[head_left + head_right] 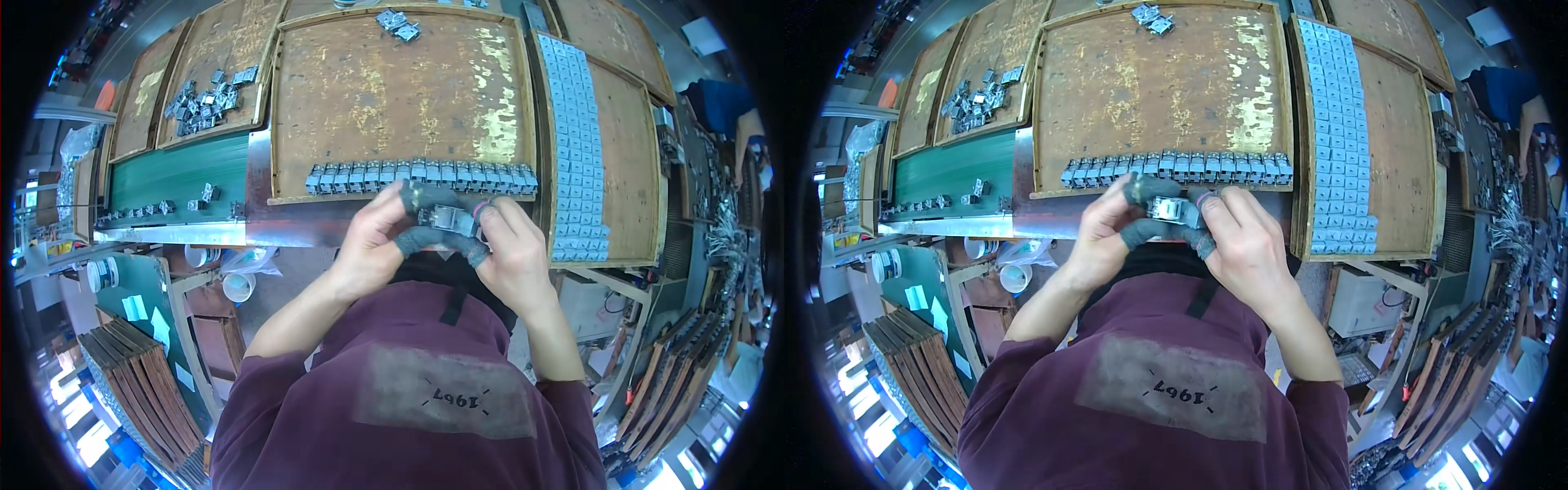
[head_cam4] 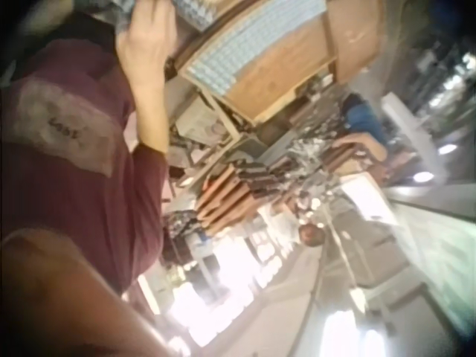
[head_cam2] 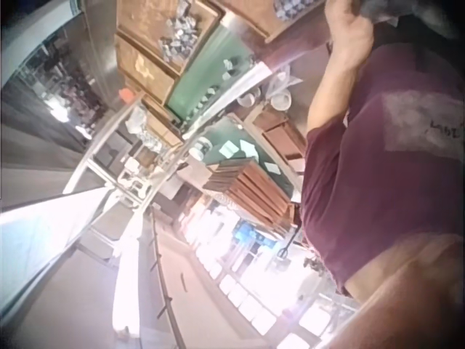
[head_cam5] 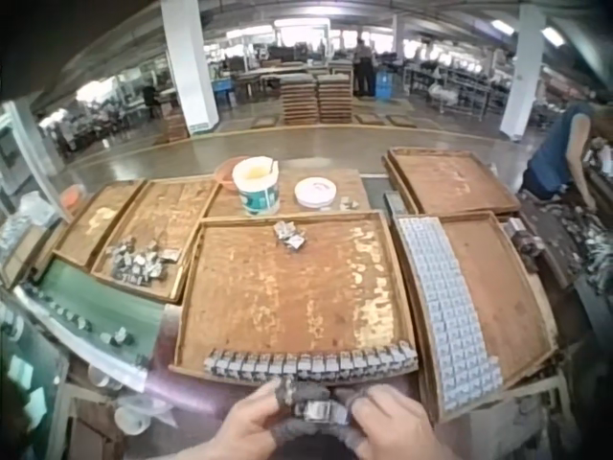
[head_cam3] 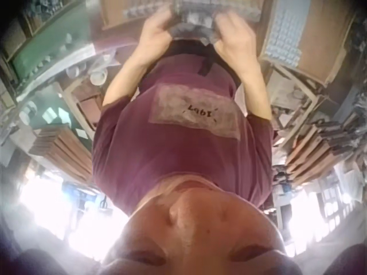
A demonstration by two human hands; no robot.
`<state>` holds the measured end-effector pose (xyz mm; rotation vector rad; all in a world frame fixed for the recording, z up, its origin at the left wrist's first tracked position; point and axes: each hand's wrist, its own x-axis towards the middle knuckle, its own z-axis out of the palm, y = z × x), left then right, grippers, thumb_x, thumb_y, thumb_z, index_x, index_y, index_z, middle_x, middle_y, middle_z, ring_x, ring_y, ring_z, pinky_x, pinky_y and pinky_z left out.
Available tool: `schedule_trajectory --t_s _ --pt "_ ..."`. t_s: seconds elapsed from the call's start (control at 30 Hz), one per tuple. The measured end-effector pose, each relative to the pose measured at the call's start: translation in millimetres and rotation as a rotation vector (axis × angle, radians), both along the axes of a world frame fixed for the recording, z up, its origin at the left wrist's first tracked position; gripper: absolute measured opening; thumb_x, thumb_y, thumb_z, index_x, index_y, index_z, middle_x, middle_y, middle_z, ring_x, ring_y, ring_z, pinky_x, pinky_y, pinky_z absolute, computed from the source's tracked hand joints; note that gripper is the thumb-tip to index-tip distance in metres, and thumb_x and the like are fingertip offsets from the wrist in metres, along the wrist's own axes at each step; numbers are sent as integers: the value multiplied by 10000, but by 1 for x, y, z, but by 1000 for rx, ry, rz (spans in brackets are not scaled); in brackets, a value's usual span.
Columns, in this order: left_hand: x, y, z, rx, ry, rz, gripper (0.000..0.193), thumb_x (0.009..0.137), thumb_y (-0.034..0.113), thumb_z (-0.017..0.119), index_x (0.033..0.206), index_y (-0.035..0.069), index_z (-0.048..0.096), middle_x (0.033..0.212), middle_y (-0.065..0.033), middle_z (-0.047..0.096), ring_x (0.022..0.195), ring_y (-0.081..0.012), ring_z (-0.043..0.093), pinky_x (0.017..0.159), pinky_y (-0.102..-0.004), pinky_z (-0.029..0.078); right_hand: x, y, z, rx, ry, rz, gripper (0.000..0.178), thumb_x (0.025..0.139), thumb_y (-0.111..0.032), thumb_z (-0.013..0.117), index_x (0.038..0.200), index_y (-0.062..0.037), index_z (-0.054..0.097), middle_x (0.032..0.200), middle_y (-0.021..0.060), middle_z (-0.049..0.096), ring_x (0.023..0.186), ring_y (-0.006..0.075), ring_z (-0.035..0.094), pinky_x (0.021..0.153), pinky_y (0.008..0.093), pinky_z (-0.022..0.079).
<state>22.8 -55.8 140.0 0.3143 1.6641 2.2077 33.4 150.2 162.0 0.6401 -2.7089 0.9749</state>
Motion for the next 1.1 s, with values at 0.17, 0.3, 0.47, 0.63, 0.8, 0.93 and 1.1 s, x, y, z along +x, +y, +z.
schedule_trajectory --t_s 0.17,0.3,0.47,0.63,0.8,0.93,1.1 --pt "2 12 -12 6 -63 -3 402 926 -3 632 1323 13 575 1249 -54 520 1106 -167 594 864 -299 574 0 8 -1 15 -13 -19 316 714 -70 790 987 17 656 821 121 593 723 296 621 616 383 501" --pt "-6 7 -10 134 -281 -14 417 917 41 664 1324 26 575 1218 -56 608 1024 -152 618 827 -280 575 -4 16 8 -125 -173 -38 284 739 -93 783 987 -5 675 815 104 592 705 265 606 603 355 493" --pt "-6 13 -13 172 -146 -24 421 913 42 668 1322 18 568 1245 -63 593 1057 -164 613 862 -292 571 -2 15 4 -113 -161 -87 306 717 -96 796 974 5 665 803 106 573 700 269 603 604 361 494" --pt "1 27 -17 -24 4 13 420 931 -52 585 1344 11 542 1303 -62 475 1155 -183 572 907 -304 556 -5 6 -10 46 62 -82 300 704 -59 776 959 34 647 816 126 570 746 312 618 621 391 508" --pt "2 33 -13 -568 485 123 788 705 -9 728 1433 38 430 1207 -198 480 1001 -320 538 805 -394 491 -6 -3 -29 57 99 -162 279 723 -58 748 956 44 633 841 143 578 789 341 627 645 417 518" --pt "-9 29 -33 -747 747 221 690 658 44 757 1304 -35 528 1149 -228 550 1046 -394 533 872 -452 486 -2 -7 -25 -110 -67 -131 299 784 -142 759 1001 24 637 866 143 590 766 345 624 658 420 512" --pt "-13 28 -26 -507 764 107 689 705 146 837 1306 -48 562 1327 -227 577 1131 -363 626 951 -404 509 -11 9 -30 -361 -532 71 426 772 -346 781 938 13 620 899 211 659 810 381 662 679 435 518"
